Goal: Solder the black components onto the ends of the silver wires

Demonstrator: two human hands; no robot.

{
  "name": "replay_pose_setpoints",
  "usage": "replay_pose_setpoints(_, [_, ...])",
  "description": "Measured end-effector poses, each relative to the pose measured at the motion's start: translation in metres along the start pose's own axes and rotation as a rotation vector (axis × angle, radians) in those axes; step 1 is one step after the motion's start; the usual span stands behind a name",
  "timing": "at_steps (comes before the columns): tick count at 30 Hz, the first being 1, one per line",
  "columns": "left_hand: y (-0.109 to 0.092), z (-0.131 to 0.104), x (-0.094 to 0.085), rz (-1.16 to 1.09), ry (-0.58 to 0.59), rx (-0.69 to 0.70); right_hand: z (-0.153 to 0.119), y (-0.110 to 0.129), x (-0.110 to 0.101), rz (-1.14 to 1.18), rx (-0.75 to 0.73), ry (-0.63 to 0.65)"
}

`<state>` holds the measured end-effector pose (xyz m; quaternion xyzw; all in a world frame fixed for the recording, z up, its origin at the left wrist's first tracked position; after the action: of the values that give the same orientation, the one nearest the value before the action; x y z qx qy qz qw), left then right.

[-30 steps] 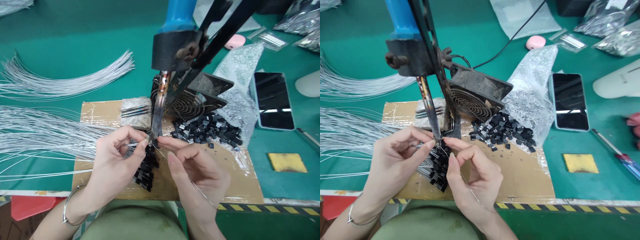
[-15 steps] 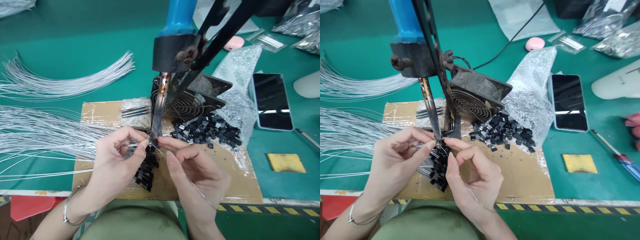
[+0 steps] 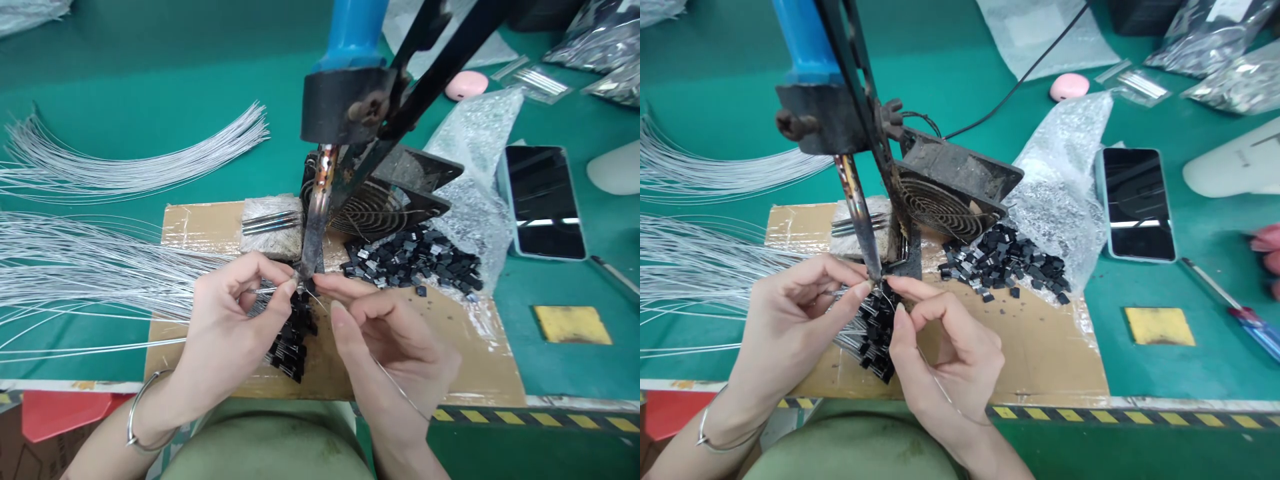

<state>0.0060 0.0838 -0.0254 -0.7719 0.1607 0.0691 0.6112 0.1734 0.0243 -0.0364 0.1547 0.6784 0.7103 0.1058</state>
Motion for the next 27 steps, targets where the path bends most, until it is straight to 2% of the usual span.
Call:
replay_pose_setpoints(13, [0.0006,-0.0036,-0.0009,-0.007,-0.006,0.003,-0.0009,0.0024,0.0,-0.053,-0.027,-0.019])
replay_pose_setpoints(27, [0.001,-0.0029,-0.0015,0.006,-0.013,0.008,-0.0013,0.0001,0.0006,0.006,-0.019,-0.006])
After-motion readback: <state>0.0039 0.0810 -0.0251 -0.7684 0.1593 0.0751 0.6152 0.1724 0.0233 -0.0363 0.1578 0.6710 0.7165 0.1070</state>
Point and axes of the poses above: each hand's wrist, its own z-axis towards the middle knuckle, its own x-axis out of the palm, y = z × x, the point moved 9 cm from there along z, towards the middle knuckle, and after that the axes turned 1 degree about z, right-handed, at the moved point
